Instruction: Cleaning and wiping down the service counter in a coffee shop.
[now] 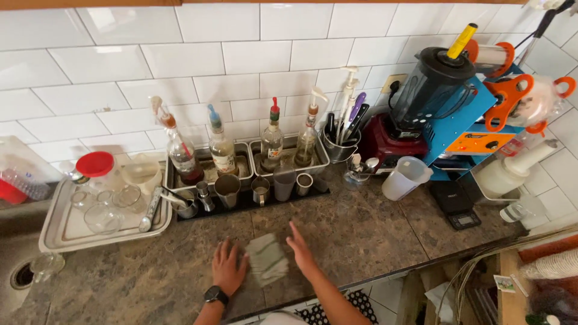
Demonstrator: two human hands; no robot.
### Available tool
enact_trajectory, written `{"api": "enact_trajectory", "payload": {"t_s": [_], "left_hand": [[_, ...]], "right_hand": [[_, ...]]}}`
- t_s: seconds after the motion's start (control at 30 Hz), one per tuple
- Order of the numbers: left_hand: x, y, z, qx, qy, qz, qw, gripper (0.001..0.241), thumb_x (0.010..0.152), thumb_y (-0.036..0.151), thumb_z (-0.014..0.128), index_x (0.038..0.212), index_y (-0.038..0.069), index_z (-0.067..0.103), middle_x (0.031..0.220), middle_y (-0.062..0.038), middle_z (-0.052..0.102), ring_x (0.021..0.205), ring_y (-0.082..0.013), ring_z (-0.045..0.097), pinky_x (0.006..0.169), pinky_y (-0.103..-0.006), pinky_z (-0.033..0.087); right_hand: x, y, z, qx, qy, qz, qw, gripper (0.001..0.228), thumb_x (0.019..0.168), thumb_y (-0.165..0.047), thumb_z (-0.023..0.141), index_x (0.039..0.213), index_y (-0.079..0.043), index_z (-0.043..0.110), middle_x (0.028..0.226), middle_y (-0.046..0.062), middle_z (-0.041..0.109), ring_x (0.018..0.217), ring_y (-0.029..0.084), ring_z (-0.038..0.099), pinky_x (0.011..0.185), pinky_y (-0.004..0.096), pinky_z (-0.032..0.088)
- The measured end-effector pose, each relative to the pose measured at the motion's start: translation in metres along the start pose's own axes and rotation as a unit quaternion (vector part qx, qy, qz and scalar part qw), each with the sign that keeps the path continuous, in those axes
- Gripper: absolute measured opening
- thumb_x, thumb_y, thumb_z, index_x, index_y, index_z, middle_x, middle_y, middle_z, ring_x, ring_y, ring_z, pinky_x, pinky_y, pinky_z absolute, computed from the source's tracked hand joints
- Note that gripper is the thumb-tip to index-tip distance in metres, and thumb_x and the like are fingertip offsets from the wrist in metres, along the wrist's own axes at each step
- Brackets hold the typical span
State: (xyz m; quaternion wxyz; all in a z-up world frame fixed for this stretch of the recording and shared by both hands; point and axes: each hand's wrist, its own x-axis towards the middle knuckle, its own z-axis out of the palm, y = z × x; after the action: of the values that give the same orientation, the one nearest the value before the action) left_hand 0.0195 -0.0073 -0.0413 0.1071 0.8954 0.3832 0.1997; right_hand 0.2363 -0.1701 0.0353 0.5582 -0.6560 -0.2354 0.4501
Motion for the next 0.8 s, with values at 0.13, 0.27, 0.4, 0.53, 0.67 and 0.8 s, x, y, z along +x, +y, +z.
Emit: {"api": "enact_trajectory", "payload": {"t_s": [0.13, 0.27, 0.4, 0.53, 0.67, 0.8], "left_hand": [[-0.001, 0.035, 0.000, -0.012, -0.110, 0.025, 0.994, 0.073, 0.100, 0.064, 0.049, 0.159, 0.023, 0.038, 0.171, -0.008, 0.024, 0.157, -0.0384, 0.024, 0.120, -0.0587, 0.032], [-0.005, 0.040, 0.004, 0.067, -0.135, 0.072, 0.986, 0.079, 0.104, 0.071, 0.032, 0.166, 0.022, 0.025, 0.172, -0.006, 0.021, 0.159, -0.0303, 0.019, 0.127, -0.0480, 0.021], [-0.001, 0.013, -0.014, 0.121, -0.183, 0.069, 0.973, 0.082, 0.104, 0.071, 0.026, 0.167, 0.020, 0.017, 0.175, -0.008, 0.012, 0.160, -0.0307, 0.013, 0.126, -0.0507, 0.019], [0.014, -0.043, -0.019, 0.181, -0.151, -0.008, 0.972, 0.088, 0.099, 0.074, 0.028, 0.167, 0.020, 0.014, 0.176, -0.009, 0.013, 0.161, -0.0324, 0.014, 0.128, -0.0516, 0.020], [0.040, -0.066, -0.005, 0.113, -0.100, -0.100, 0.983, 0.083, 0.100, 0.071, 0.028, 0.168, 0.025, 0.020, 0.177, -0.002, 0.016, 0.164, -0.0294, 0.011, 0.129, -0.0468, 0.014], [0.052, -0.024, 0.008, 0.115, -0.037, -0.062, 0.991, 0.075, 0.101, 0.062, 0.039, 0.159, 0.014, 0.042, 0.174, -0.010, 0.029, 0.161, -0.0357, 0.022, 0.125, -0.0542, 0.026]], "right_hand": [[-0.002, 0.021, -0.035, -0.189, 0.123, -0.117, 0.967, 0.062, 0.106, -0.041, 0.047, 0.162, -0.016, 0.036, 0.169, 0.007, 0.035, 0.155, 0.031, 0.033, 0.122, 0.049, 0.030], [-0.008, 0.074, -0.086, -0.500, 0.230, -0.090, 0.830, 0.068, 0.107, -0.057, 0.037, 0.160, -0.015, 0.040, 0.171, 0.014, 0.026, 0.161, 0.037, 0.015, 0.127, 0.055, 0.015], [-0.033, 0.071, -0.093, -0.603, 0.190, -0.040, 0.774, 0.071, 0.109, -0.056, 0.027, 0.169, -0.020, 0.017, 0.176, 0.011, 0.011, 0.162, 0.034, 0.005, 0.127, 0.058, 0.008], [-0.034, 0.054, -0.087, -0.637, 0.182, 0.018, 0.749, 0.078, 0.105, -0.068, 0.025, 0.167, -0.020, 0.019, 0.177, 0.007, 0.006, 0.162, 0.031, 0.004, 0.128, 0.055, 0.010], [-0.035, 0.064, -0.086, -0.611, 0.216, -0.052, 0.760, 0.076, 0.105, -0.065, 0.033, 0.164, -0.017, 0.030, 0.176, 0.010, 0.012, 0.162, 0.032, 0.011, 0.126, 0.056, 0.014], [-0.041, 0.045, -0.081, -0.614, 0.216, -0.049, 0.758, 0.074, 0.106, -0.064, 0.034, 0.164, -0.018, 0.030, 0.175, 0.010, 0.015, 0.161, 0.033, 0.013, 0.127, 0.056, 0.016]]}}
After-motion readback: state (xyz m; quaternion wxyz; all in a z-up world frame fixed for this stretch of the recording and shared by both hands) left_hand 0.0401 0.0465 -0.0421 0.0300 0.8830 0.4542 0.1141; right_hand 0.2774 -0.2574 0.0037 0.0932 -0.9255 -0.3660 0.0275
